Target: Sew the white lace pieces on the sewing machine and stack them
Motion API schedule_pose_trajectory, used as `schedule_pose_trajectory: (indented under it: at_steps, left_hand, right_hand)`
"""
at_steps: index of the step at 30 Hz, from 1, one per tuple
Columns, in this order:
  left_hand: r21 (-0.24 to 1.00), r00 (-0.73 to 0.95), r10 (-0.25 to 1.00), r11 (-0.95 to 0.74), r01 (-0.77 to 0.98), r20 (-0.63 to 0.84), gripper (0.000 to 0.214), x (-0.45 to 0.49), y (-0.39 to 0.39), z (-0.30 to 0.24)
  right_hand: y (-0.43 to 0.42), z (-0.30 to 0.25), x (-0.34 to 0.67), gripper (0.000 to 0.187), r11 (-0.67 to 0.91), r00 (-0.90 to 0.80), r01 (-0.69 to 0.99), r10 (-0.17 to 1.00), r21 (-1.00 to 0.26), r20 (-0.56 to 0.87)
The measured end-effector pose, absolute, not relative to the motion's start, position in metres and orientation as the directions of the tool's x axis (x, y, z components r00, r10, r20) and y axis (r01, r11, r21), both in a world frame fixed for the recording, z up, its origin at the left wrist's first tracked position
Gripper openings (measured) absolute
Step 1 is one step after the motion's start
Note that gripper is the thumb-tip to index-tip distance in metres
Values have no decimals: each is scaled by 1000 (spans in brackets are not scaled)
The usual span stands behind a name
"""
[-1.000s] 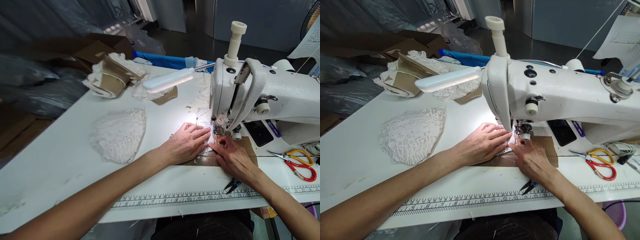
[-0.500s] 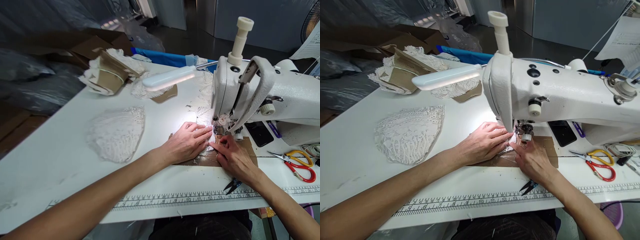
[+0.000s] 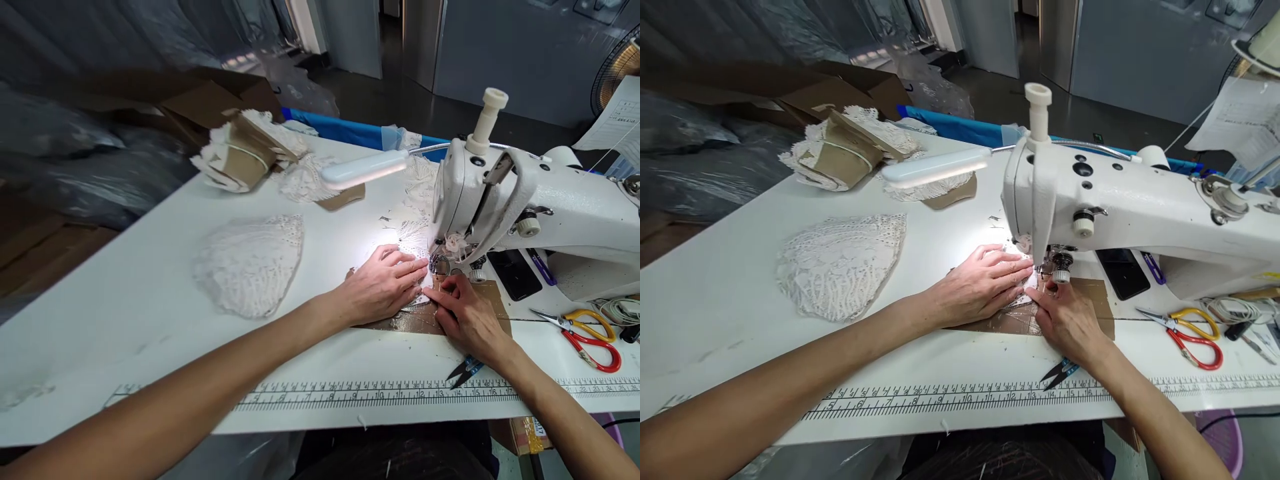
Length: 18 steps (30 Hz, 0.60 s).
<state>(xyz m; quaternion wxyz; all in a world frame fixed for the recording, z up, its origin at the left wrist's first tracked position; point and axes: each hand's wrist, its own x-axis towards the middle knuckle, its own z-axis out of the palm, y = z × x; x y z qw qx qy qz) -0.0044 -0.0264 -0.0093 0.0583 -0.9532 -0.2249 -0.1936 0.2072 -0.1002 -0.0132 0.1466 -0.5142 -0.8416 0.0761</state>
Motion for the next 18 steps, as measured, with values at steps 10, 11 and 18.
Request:
schedule_pose_trajectory:
  at_steps: [10, 11, 18]
  left_hand:
    - [30, 840, 417, -900, 434, 349, 29, -5, -23, -10]
    - [46, 846, 409, -907, 419, 341, 29, -6, -21, -10]
    - [116, 865, 370, -929, 351, 339, 34, -8, -12, -14]
  right_hand:
    - [-100, -13, 209, 37, 449, -413, 846, 893, -286, 180]
    - [-100, -13, 209, 37, 448, -410, 847, 893, -287, 182]
    - [-100, -16, 209, 37, 467, -418, 838, 882, -283, 218]
